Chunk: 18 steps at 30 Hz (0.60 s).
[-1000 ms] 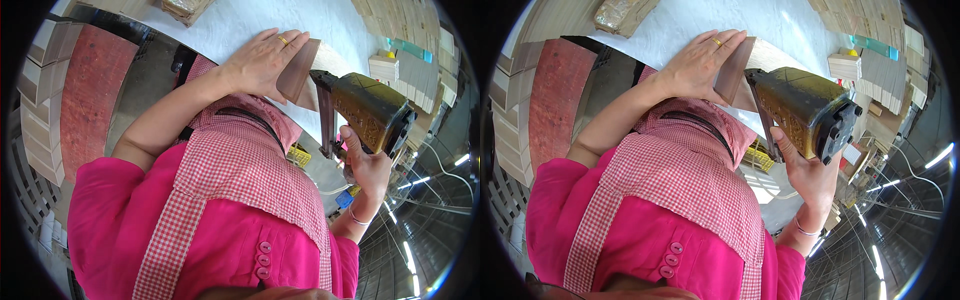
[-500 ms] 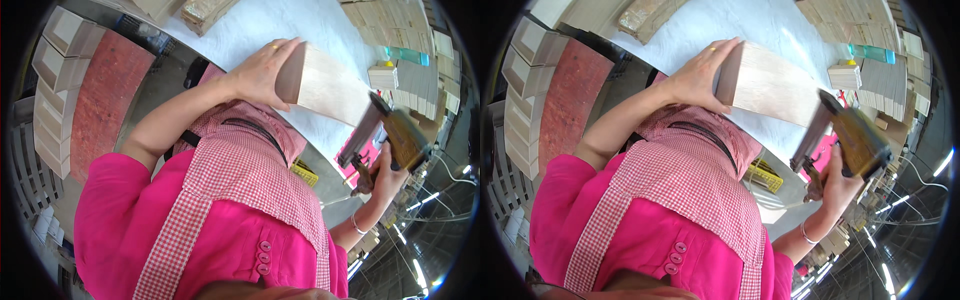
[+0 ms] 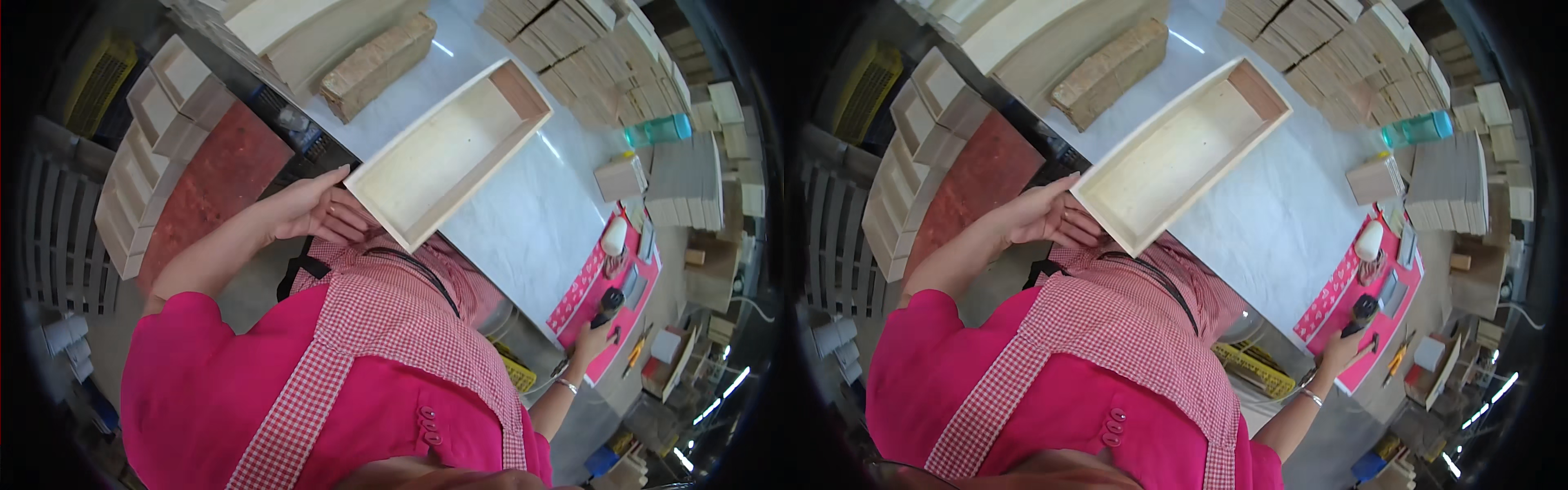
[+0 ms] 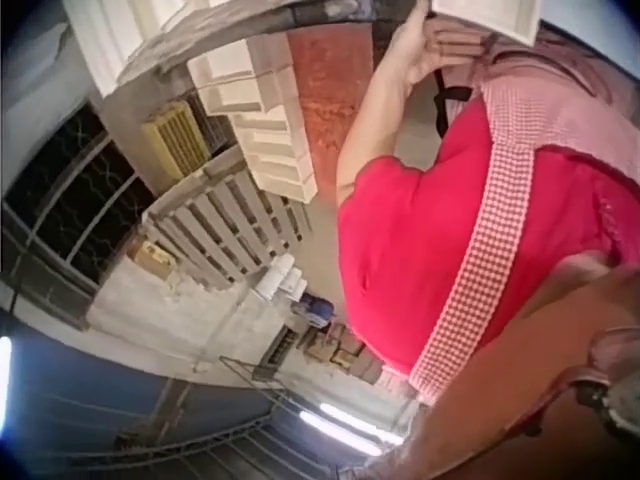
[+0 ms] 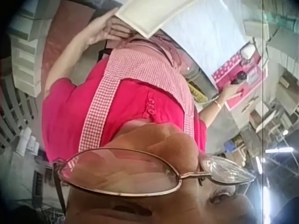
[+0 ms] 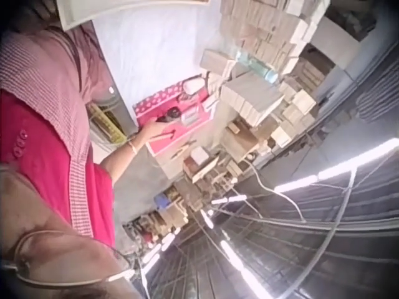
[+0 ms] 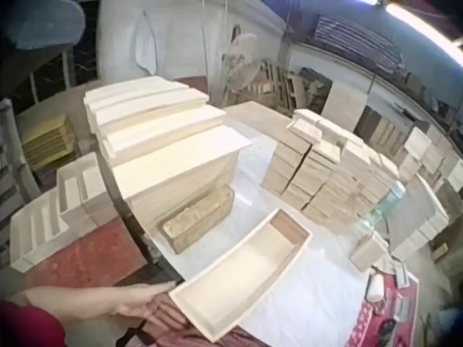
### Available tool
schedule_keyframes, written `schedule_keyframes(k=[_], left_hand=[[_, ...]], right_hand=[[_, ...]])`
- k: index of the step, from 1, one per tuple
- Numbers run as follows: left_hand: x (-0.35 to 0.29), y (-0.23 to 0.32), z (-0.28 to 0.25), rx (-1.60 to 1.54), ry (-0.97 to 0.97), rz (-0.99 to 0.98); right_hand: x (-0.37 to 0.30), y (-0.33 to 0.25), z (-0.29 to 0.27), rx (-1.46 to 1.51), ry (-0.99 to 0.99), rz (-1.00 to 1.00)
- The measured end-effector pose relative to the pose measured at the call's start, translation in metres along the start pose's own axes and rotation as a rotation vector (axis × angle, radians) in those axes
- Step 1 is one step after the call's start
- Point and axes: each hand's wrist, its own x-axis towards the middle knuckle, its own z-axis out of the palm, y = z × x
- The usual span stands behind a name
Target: Assembling wooden box frames using wood glue, a hammer, and a pneumatic nailer.
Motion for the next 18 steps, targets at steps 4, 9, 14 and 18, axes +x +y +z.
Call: schedule_keyframes(k=[4, 9, 14, 18], left_hand=[[0.001, -0.006, 0.01, 0.343, 0.503, 0.356], [0.039, 0.018, 0.032, 0.93, 0.572, 0.645], [0.054, 0.021, 0.037, 1.008, 0.487, 0.737], [0.006, -0.013, 0.039, 0.995, 0.597, 0.984]], right_hand=[[-0.009, -0.019, 0.004, 0.172, -0.188, 0.334], [-0.006, -0.034, 0.002, 0.139, -0.191, 0.307], [-0.01, -0.023, 0.023, 0.195, 0.008, 0.106], [0.001, -0.026, 0.026, 0.107, 0.03, 0.202]])
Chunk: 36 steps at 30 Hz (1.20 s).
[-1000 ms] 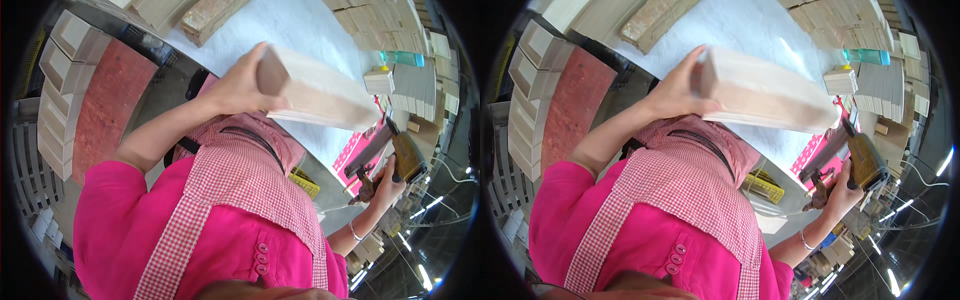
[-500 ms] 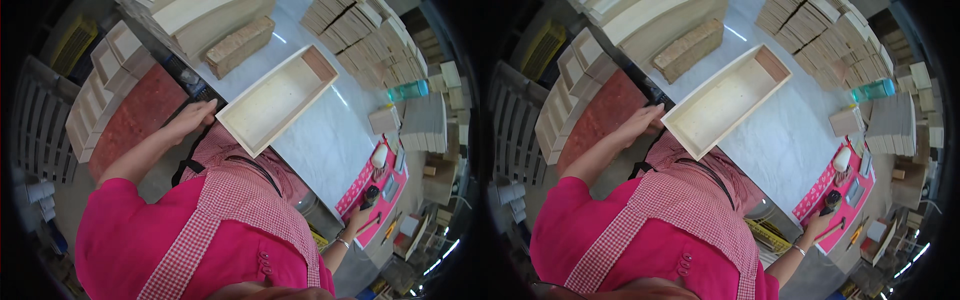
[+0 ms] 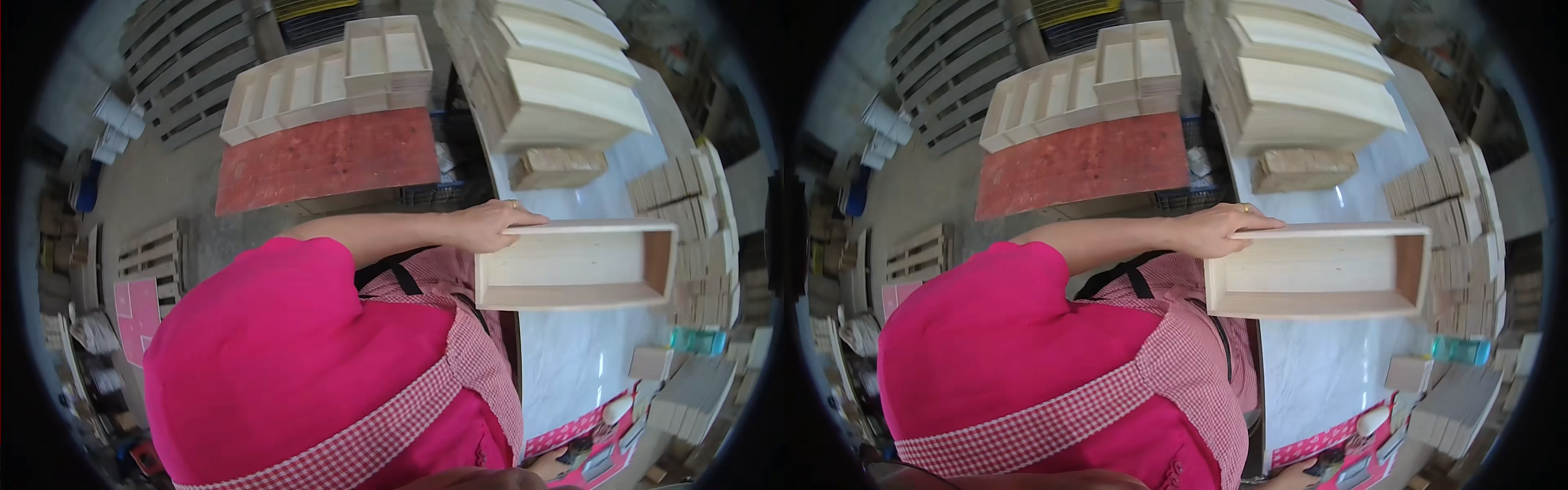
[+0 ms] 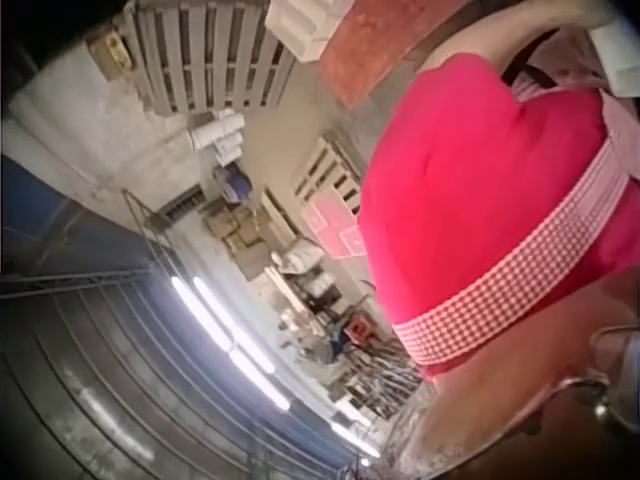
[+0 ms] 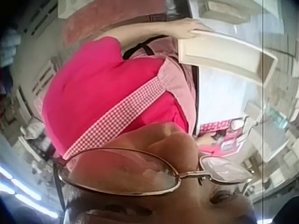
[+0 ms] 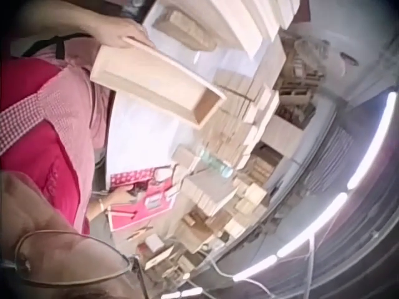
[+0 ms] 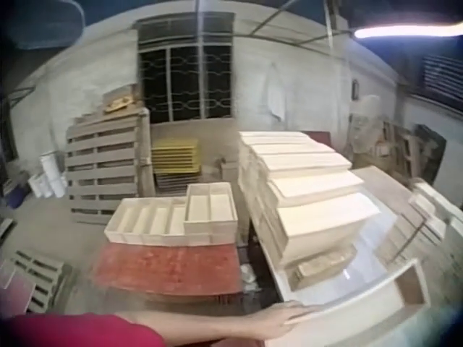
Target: Assembling wooden box frames using wood glue, a hammer, and a pneumatic nailer.
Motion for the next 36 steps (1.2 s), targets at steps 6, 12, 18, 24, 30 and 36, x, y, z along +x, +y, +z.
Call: schedule_keyframes(k=[6, 12, 18, 24, 30, 36], left_hand=[[-0.098, 0.001, -0.059, 0.022, 0.851, 0.183], [-0.185, -0.098, -0.171, -0.088, 1.498, -0.409], [-0.234, -0.24, -0.304, -0.15, 1.463, -0.726], [-0.232, -0.359, -0.359, -0.243, 1.42, -0.859], [-0.204, -0.396, -0.371, -0.354, 1.345, -0.974], [-0.199, -0.422, -0.378, -0.131, 1.242, -1.104]], right_hand=[[-0.016, -0.029, -0.025, 0.059, -0.02, -0.008], [-0.027, -0.044, -0.048, 0.101, -0.097, -0.017], [-0.03, -0.097, -0.043, 0.082, -0.096, -0.104], [-0.027, -0.166, -0.038, 0.054, -0.118, -0.181], [-0.021, -0.217, -0.032, 0.034, -0.14, -0.239], [-0.006, -0.24, -0.025, 0.013, -0.161, -0.302]])
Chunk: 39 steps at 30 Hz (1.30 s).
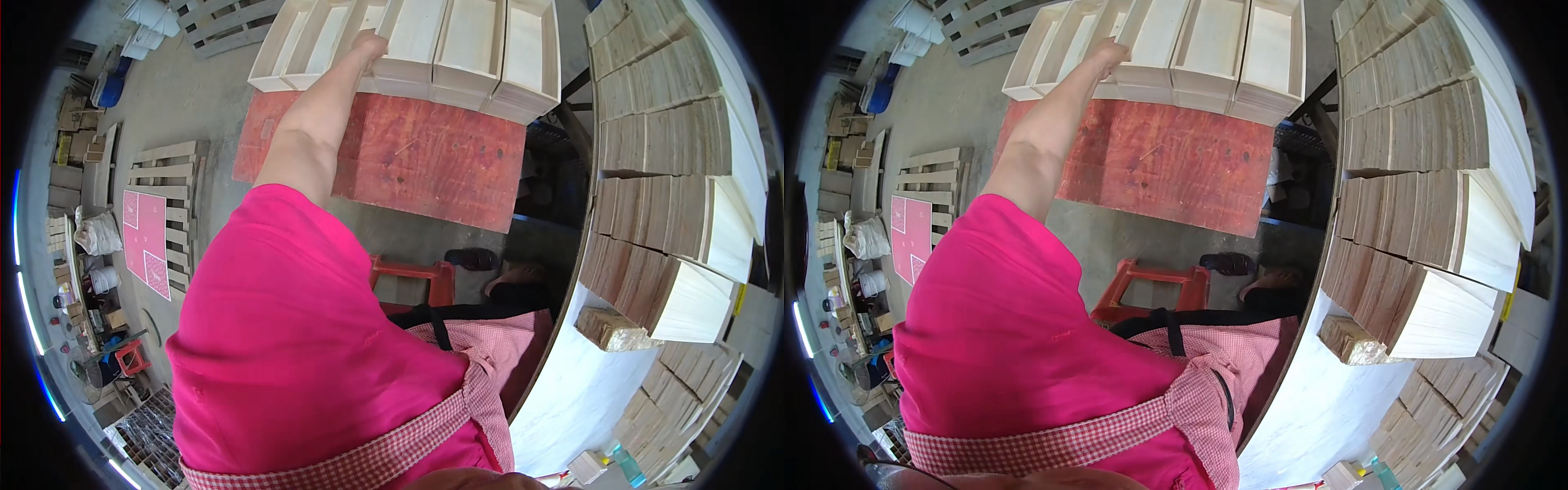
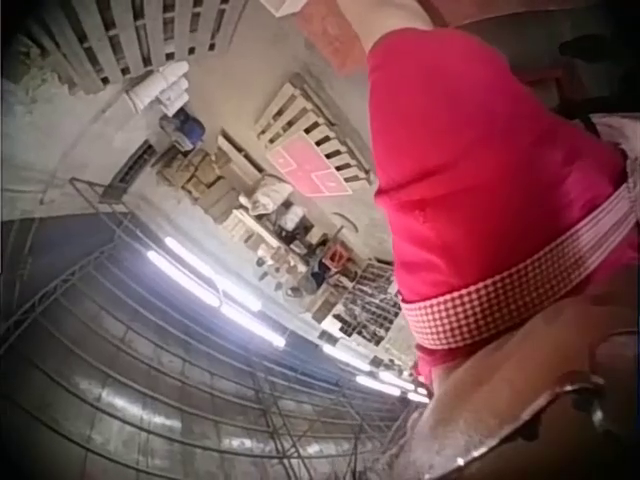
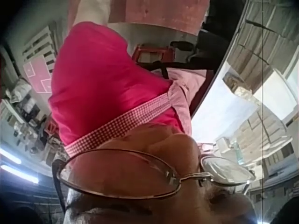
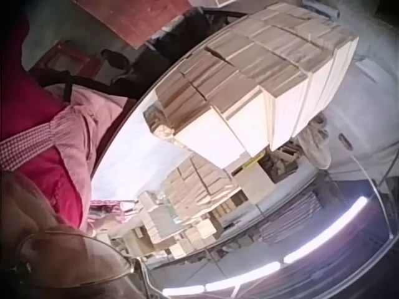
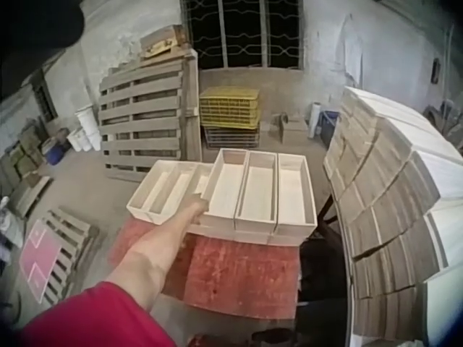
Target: Assembling wooden box frames using wood glue, a hammer, and a pneumatic nailer.
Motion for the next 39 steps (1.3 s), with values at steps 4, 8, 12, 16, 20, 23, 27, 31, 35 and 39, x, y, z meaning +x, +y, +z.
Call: schedule_keyframes(k=[4, 8, 12, 16, 20, 23, 27, 31, 35, 39], left_hand=[[0.028, -0.023, -0.006, 0.268, 0.041, 0.003], [0.047, -0.079, -0.06, 0.233, -0.267, 0.122], [0.096, -0.075, -0.036, -0.251, -0.578, -0.037], [0.097, -0.048, -0.024, -0.032, 0.05, 0.22], [0.018, -0.076, -0.034, 0.198, 0.421, 0.46], [-0.047, -0.107, -0.026, 0.395, 0.474, 0.4], [-0.122, -0.155, -0.014, 0.358, 0.386, 0.568], [-0.18, -0.156, -0.021, 0.401, 0.313, 0.633], [-0.24, -0.091, -0.023, 0.095, 0.067, 0.465], [-0.325, 0.034, 0.003, -0.119, 0.105, 0.737]], right_hand=[[0.022, -0.004, -0.001, -0.007, -0.019, -0.057], [0.019, 0.011, -0.034, 0.004, -0.113, 0.113], [0.012, 0.029, -0.037, 0.172, -0.047, 0.176], [0.024, 0.035, -0.015, 0.071, 0.196, 0.114], [0.055, 0.044, 0.012, 0.031, 0.234, 0.159], [0.09, 0.048, 0.031, 0.044, 0.339, 0.218], [0.139, 0.031, 0.051, 0.133, 0.436, 0.431], [0.169, 0.028, 0.061, 0.139, 0.359, 0.682], [0.175, 0.042, 0.075, 0.143, 0.56, 0.48], [0.173, 0.041, 0.079, 0.305, 0.763, 0.338]])
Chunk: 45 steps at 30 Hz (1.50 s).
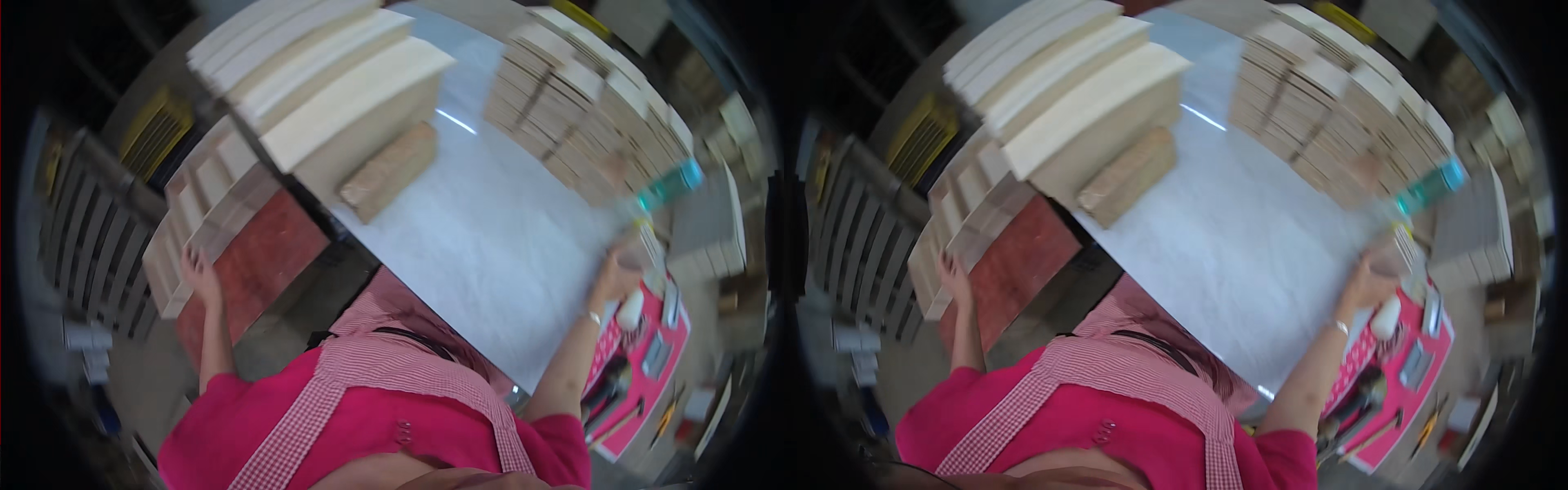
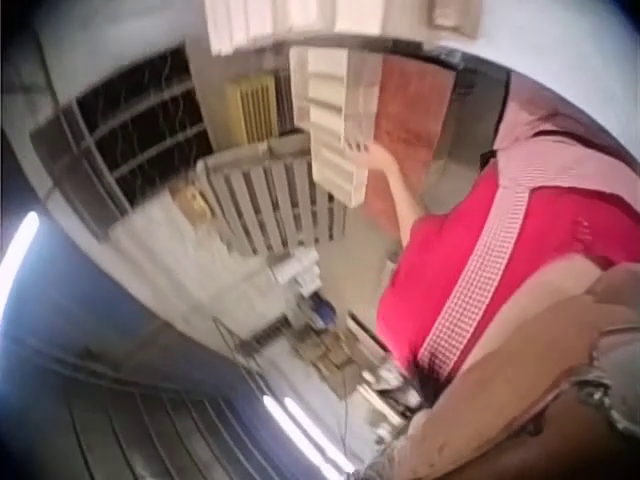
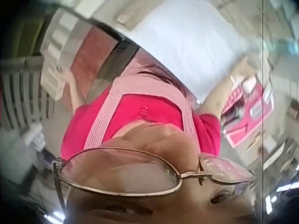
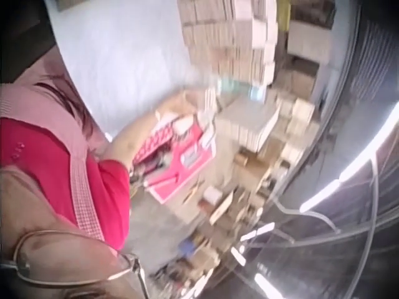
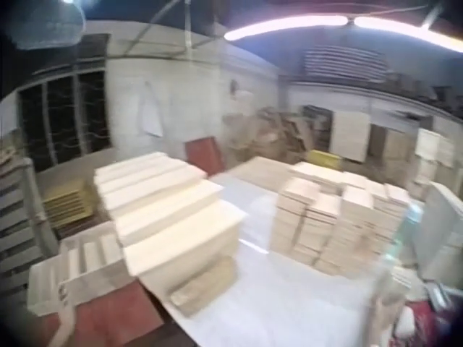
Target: Assembling wooden box frames using wood glue, a hammer, and a pneumatic nailer.
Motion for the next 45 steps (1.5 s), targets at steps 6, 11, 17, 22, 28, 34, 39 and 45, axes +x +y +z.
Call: schedule_keyframes(k=[6, 11, 17, 22, 28, 34, 39, 45], left_hand=[[0.013, 0.251, 0.076, -0.03, -0.383, 0.73], [0.014, 0.363, 0.149, 0.407, -0.732, 0.91], [0.026, 0.366, 0.164, 0.498, -0.888, 0.803], [-0.016, 0.358, 0.162, 0.06, -0.903, 1.232], [-0.079, 0.333, 0.214, 0.019, -1.218, 1.596], [-0.085, 0.287, 0.232, 0.147, -1.093, 1.711], [-0.14, 0.3, 0.229, 0.058, -1.141, 1.676], [-0.258, 0.323, 0.194, -0.572, -1.85, 0.897]], right_hand=[[-0.001, -0.004, -0.036, -0.095, -0.031, 0.151], [-0.039, -0.009, -0.083, 0.55, -0.16, -0.056], [-0.113, -0.014, -0.168, 0.586, -0.605, -0.017], [-0.141, -0.01, -0.204, 0.67, -0.624, 0.094], [-0.153, -0.002, -0.22, 0.787, -0.658, 0.111], [-0.155, -0.011, -0.219, 0.83, -0.766, 0.081], [-0.145, -0.031, -0.213, 1.041, -1.015, 0.293], [-0.133, -0.054, -0.22, 1.32, -1.058, 0.271]])
